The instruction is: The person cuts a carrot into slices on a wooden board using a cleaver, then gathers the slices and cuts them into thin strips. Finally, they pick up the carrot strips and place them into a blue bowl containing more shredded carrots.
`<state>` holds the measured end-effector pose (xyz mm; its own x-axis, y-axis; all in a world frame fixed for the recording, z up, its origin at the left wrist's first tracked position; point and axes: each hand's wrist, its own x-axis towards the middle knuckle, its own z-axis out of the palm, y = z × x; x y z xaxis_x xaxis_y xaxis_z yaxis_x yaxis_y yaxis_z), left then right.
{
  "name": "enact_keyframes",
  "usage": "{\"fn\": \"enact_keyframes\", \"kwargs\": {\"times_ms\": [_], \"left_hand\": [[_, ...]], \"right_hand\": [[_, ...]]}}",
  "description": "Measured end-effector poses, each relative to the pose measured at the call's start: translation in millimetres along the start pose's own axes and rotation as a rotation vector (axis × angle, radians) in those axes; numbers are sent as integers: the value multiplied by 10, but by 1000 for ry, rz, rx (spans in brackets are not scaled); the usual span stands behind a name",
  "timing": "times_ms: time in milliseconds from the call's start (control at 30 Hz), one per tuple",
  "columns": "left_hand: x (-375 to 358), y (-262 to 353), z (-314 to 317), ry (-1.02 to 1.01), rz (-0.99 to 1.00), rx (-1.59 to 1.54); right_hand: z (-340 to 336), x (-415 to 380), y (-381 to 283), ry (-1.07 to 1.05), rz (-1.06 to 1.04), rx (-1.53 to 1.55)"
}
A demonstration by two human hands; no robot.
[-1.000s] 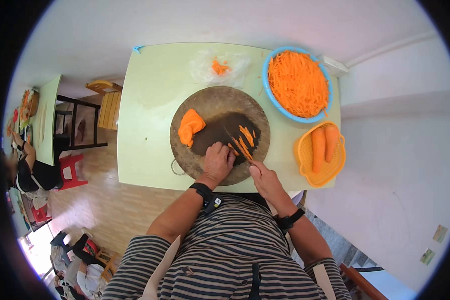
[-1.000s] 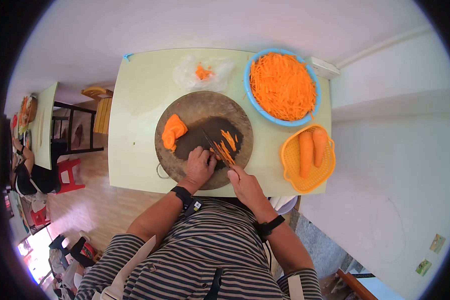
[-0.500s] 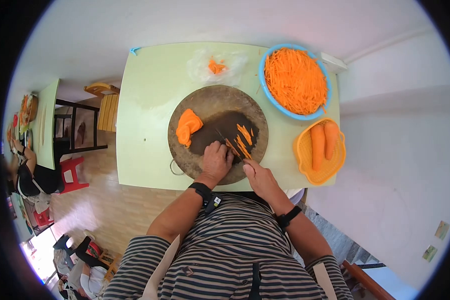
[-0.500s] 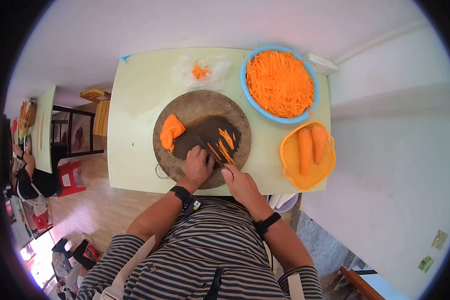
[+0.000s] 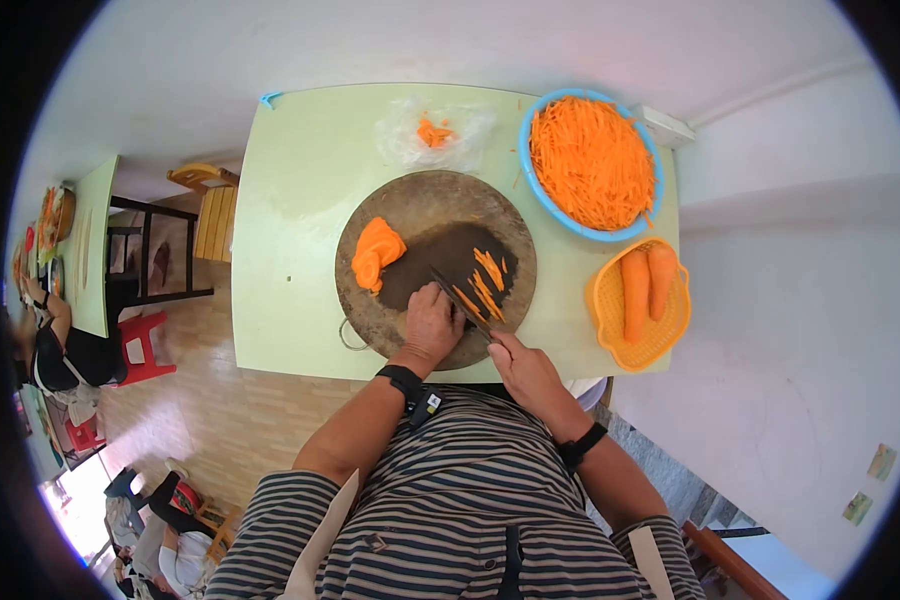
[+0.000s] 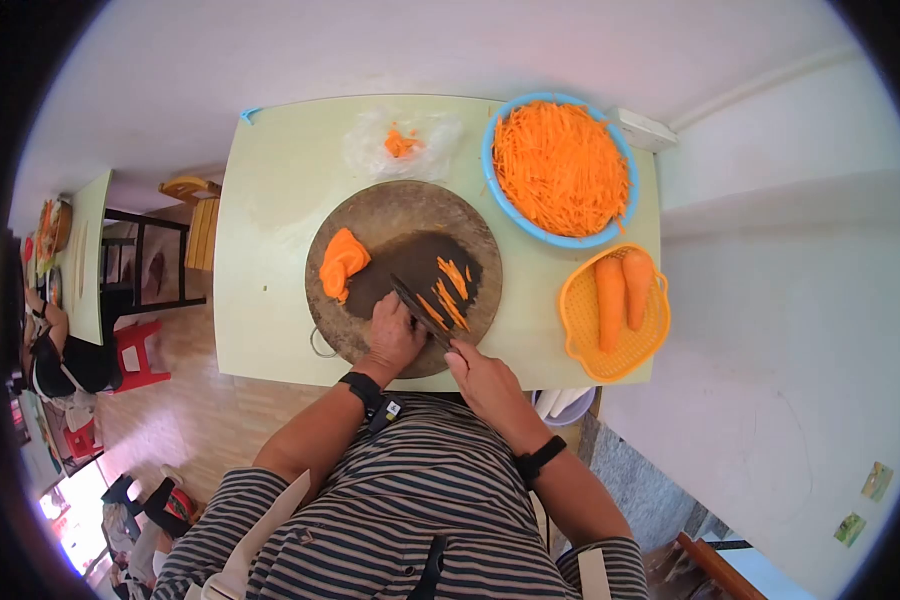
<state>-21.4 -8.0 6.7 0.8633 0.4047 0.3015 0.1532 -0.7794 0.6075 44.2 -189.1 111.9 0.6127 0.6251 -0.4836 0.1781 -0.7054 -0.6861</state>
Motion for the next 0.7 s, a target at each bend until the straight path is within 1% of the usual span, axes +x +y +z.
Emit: {"fn": "enact_keyframes", "kwargs": {"times_ms": [67, 133, 233, 300, 433, 533, 700], "left_hand": [[1, -1, -2, -30, -25, 12], [-24, -22, 30, -31, -28, 2], [-26, -23, 31, -11, -38, -17], [-43, -18, 36, 3, -38, -35], [-53, -46, 28, -37, -46, -3], [-16, -11, -1, -30, -41, 0], [-37, -44, 42, -27, -21, -9]], "right_hand": [[32, 99, 24, 7, -9, -16], [62, 178, 39, 55, -13, 130], [0, 109, 29, 84, 13, 223], [-47, 18, 5, 61, 9, 190], [-48, -84, 79, -7, 7, 83], [-14, -71, 81, 5, -8, 41], [-9, 103, 23, 18, -27, 77]]}}
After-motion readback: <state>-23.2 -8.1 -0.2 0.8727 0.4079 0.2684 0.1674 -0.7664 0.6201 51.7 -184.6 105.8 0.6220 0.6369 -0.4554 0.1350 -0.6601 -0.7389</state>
